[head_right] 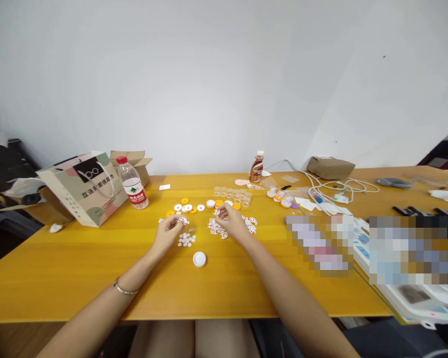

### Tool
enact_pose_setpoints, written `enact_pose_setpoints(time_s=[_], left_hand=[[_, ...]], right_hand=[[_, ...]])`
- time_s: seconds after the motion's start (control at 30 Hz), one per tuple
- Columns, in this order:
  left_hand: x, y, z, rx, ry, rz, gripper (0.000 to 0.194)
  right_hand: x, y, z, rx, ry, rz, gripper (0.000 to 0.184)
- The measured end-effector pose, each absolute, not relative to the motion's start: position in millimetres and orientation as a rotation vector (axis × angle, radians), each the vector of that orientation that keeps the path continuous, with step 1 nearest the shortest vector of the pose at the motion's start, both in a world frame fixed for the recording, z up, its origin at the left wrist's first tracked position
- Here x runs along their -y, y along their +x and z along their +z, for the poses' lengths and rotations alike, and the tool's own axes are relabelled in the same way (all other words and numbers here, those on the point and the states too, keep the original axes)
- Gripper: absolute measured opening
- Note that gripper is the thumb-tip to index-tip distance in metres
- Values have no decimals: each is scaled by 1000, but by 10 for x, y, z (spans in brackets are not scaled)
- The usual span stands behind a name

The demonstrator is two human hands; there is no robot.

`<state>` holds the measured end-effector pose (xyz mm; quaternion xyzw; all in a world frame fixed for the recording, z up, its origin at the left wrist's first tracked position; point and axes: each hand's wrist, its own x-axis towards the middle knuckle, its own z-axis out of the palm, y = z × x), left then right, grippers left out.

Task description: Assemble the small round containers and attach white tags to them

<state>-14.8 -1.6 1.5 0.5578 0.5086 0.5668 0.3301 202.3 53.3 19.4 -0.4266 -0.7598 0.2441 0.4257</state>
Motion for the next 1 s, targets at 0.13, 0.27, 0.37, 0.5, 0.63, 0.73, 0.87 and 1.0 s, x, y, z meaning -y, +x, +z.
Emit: enact_pose_setpoints(time_s=[0.13, 0.27, 0.37, 0.5, 0.63, 0.73, 0.87, 1.0], left_hand=[[20, -124, -5, -1230, 1479, 1448, 21], [28, -120, 4, -1202, 1486, 1452, 24], [39, -118, 20, -1249, 1528, 1435, 26], [58, -125, 35, -1323, 1624, 1430, 30], [82, -105, 10, -1290, 1710, 1392, 33], [104, -51, -36, -1245, 1671, 1287, 38], [134, 12, -69, -1169, 1674, 1195, 45], [147, 30, -60, -1109, 1721, 1161, 39]], right_hand=[[-592, 2016, 99, 2023, -1101, 582, 12], [-601, 2022, 23, 2170, -1099, 468, 12], [-606, 2042, -4, 2206, -1123, 429, 15], [-615, 2049, -20, 2215, -1126, 414, 17], [-576, 2028, 46, 2157, -1106, 392, 14], [-492, 1982, 142, 2147, -1012, 498, 11], [-344, 1866, 201, 2136, -889, 749, 16], [-240, 1760, 170, 2136, -786, 951, 21]])
